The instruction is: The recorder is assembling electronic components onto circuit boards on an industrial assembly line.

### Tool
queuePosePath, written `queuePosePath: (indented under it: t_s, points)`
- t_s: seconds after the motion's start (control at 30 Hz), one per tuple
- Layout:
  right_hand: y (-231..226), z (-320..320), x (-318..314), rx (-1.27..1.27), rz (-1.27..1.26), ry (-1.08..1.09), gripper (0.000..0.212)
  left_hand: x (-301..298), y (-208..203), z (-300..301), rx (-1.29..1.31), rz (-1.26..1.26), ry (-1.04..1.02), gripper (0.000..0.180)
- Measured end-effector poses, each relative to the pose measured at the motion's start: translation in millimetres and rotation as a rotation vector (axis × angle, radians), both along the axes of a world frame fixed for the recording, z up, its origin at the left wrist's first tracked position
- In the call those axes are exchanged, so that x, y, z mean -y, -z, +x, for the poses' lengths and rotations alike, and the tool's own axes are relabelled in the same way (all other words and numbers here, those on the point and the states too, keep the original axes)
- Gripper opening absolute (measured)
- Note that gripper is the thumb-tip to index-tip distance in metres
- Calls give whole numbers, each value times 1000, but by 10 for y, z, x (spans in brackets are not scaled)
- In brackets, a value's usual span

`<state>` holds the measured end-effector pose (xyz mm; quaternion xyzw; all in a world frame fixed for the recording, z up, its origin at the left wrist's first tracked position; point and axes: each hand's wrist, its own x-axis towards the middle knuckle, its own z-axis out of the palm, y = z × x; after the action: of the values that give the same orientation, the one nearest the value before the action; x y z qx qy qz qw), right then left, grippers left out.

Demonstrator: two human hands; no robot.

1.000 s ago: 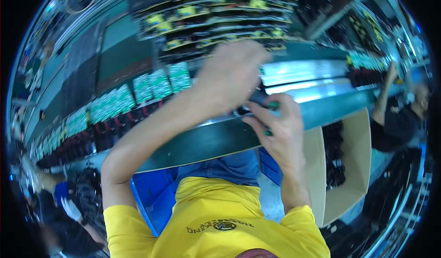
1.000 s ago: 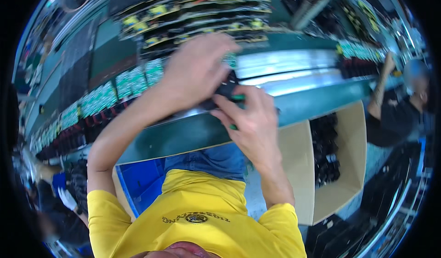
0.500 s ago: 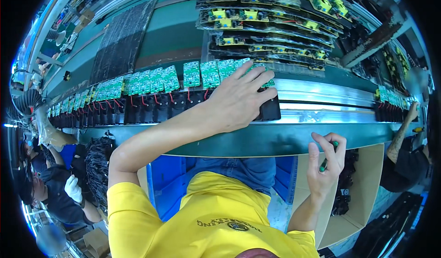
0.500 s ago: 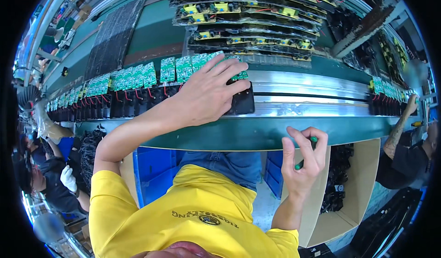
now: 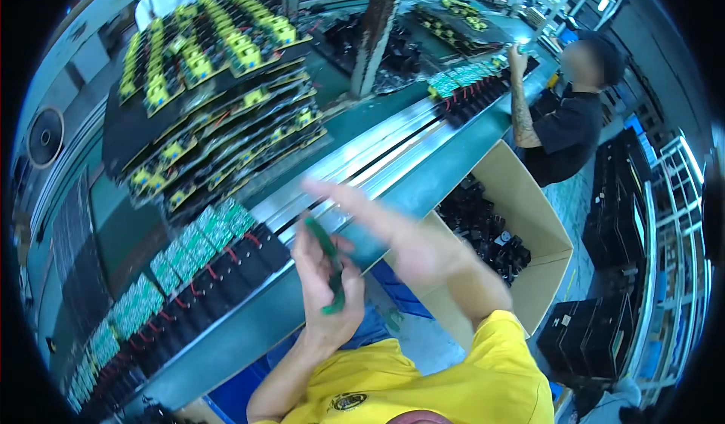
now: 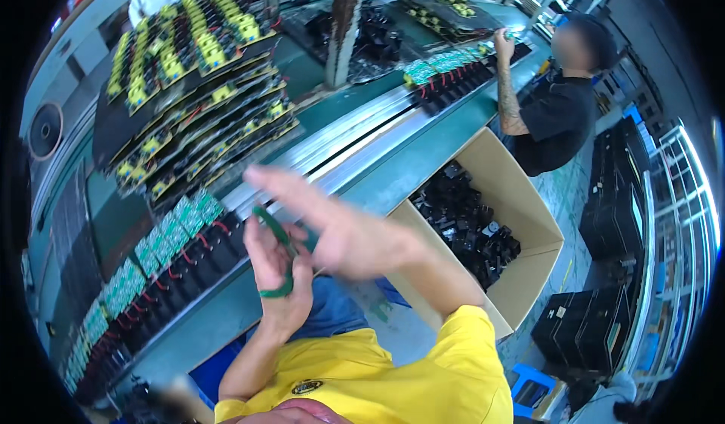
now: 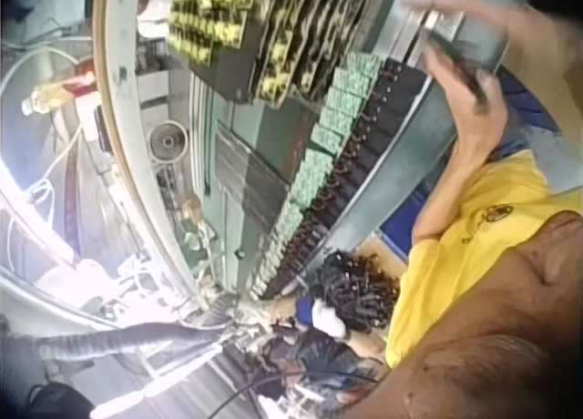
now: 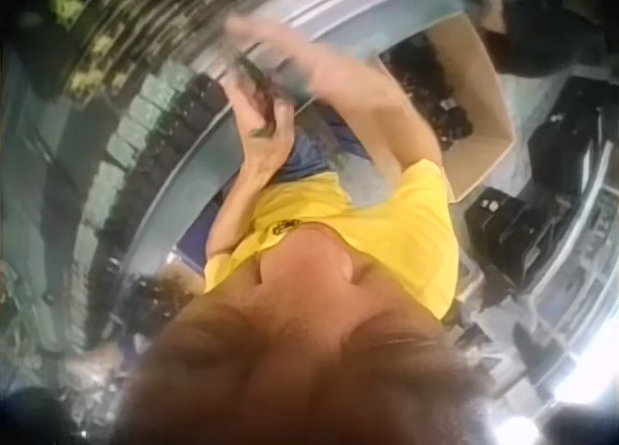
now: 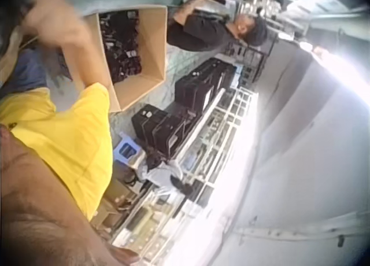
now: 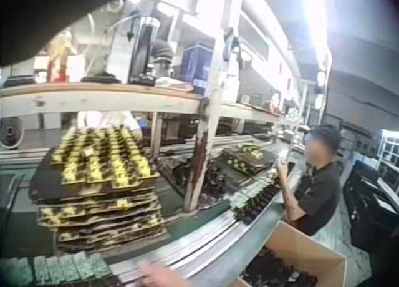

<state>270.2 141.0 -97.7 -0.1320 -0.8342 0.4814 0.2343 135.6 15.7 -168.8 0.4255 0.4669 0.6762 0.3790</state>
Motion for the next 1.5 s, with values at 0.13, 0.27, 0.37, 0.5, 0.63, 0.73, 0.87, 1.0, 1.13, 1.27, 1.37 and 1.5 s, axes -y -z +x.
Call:
queuePosePath:
  t_s: [0.13,0.27,0.37,0.5,0.63,0.73,0.87,1.0,1.13,1.27,1.37,1.5]
  points:
    - [160,681,-1818,31,515,978,62,230,370,-75,-100,-71,263,83]
    - [532,2019,-3502,582,511,1445,60,261,637,-63,-269,-134,397,76]
    - [756,2605,-4048,683,476,1519,68,229,701,-72,-264,-196,457,74]
    - [933,3014,-4509,948,418,1564,84,163,544,-156,-247,-298,534,72]
    - [1087,3050,-4640,929,509,1633,78,99,449,-215,-192,-386,603,72]
    - [1106,2939,-4605,969,466,1627,78,101,476,-215,-159,-329,585,71]
    - [1077,2796,-4276,1041,545,1528,73,96,459,-213,-126,-347,593,69]
    - [962,2559,-3724,985,558,1376,60,74,470,-205,-155,-321,582,68]
    - [1014,2125,-3020,742,630,1202,54,81,506,-249,-216,-293,604,72]
    - [835,1431,-2176,652,541,1058,42,114,662,-223,-281,-241,586,74]
    - [688,1124,-1727,587,538,929,40,123,633,-225,-298,-248,571,73]
    - [583,881,-1319,492,486,780,35,113,621,-193,-327,-220,574,72]
